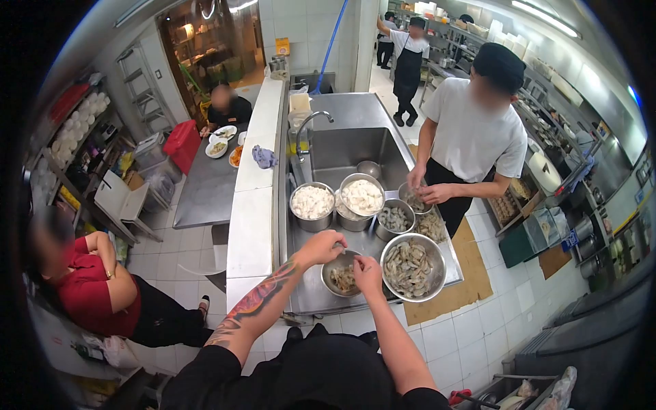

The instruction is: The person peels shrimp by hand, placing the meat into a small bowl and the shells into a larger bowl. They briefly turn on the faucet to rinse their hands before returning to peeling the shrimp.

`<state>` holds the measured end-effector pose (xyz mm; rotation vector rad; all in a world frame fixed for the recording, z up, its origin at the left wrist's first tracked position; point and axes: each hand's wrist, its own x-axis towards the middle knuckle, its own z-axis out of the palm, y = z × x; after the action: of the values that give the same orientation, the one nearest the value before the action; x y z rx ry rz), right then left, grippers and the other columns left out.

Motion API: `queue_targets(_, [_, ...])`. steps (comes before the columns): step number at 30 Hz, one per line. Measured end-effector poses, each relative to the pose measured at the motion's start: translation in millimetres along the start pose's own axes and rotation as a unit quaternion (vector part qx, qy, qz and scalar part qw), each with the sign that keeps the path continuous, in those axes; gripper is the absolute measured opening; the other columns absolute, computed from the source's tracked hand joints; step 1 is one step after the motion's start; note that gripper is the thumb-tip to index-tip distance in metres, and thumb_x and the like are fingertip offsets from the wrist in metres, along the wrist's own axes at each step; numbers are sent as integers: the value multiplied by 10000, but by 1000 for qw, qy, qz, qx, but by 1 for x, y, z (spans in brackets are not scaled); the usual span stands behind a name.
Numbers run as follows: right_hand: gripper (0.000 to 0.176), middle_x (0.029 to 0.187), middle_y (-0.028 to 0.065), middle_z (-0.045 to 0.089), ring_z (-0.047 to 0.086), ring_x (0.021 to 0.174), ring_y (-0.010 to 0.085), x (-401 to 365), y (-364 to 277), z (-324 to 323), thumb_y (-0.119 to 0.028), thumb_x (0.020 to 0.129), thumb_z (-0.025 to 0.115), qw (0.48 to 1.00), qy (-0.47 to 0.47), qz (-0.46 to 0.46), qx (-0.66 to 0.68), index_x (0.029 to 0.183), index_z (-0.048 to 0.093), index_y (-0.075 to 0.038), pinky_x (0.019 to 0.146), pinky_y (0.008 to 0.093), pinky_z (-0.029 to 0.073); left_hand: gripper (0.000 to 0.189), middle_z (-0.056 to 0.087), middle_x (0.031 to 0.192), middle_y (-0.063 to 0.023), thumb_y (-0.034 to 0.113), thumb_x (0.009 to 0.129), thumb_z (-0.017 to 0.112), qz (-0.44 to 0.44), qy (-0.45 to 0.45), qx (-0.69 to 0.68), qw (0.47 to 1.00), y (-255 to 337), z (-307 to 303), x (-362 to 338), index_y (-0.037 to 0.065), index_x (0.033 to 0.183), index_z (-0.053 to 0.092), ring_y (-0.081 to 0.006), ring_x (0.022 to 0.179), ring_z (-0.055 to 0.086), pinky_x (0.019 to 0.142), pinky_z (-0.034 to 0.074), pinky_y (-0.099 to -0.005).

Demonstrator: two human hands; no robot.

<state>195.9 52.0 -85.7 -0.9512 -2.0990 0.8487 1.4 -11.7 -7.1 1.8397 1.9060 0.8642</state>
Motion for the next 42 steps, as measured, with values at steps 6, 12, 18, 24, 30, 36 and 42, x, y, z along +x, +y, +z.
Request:
queue_targets(6, [293, 1025, 85, 725, 681, 764, 133, 4, -9, 6, -182, 1016, 590, 904, -74, 217, 361, 1221, 643, 20, 676, 249, 558, 263, 701, 1006, -207, 78, 773, 625, 27, -11, -41, 999, -2, 7, -1, 19, 1024, 676, -401, 966, 659, 863, 523, -454])
queue_targets(12, [254, 996, 84, 713, 681, 743, 142, 3, -13, 5, -148, 984, 638, 844, -95, 259, 460, 1176, 620, 17, 656, 266, 567, 264, 699, 1012, -213, 67, 798, 647, 23, -4, -58, 998, -5, 12, 2, -13, 1049, 653, -381, 953, 679, 827, 540, -436])
queue_targets(18, [176, 859, 33, 681, 670, 701, 132, 5, -12, 2, -172, 966, 681, 827, -87, 279, 480, 1075, 635, -42, 638, 270, 564, 216, 681, 982, -207, 39, 788, 621, 50, 11, -81, 995, 4, 7, -1, -14, 997, 636, -393, 949, 655, 826, 523, -456])
queue_targets(24, [196, 788, 17, 639, 611, 630, 104, -1, -13, 3, -245, 1004, 635, 849, -85, 265, 450, 989, 609, -51, 579, 251, 523, 261, 688, 1009, -196, 100, 814, 691, 45, -20, -52, 997, 2, 10, 1, -7, 1046, 639, -372, 961, 664, 819, 527, -438])
queue_targets(30, [230, 795, 47, 650, 637, 630, 141, -14, 17, 5, -290, 1013, 616, 881, -66, 254, 394, 976, 576, -67, 584, 298, 557, 499, 687, 1010, -164, 155, 842, 674, 37, 67, -88, 993, -2, 9, 7, 27, 1311, 562, -344, 892, 676, 783, 536, -431])
queue_targets(36, [221, 831, 48, 658, 634, 677, 129, -14, 0, -8, -262, 1010, 622, 885, -52, 261, 382, 996, 601, -42, 616, 287, 557, 699, 650, 1127, -90, 79, 930, 642, -33, 209, -337, 918, 14, -30, 19, 74, 1554, 327, -139, 859, 663, 737, 551, -281])
queue_targets(42, [192, 860, 41, 672, 605, 670, 84, -14, -1, -9, -207, 1014, 603, 924, -75, 188, 324, 1015, 617, -15, 621, 252, 549, 755, 551, 1322, -140, 210, 1003, 596, -11, 378, -469, 798, 39, -112, 14, 170, 1614, 155, -151, 963, 641, 801, 551, -288])
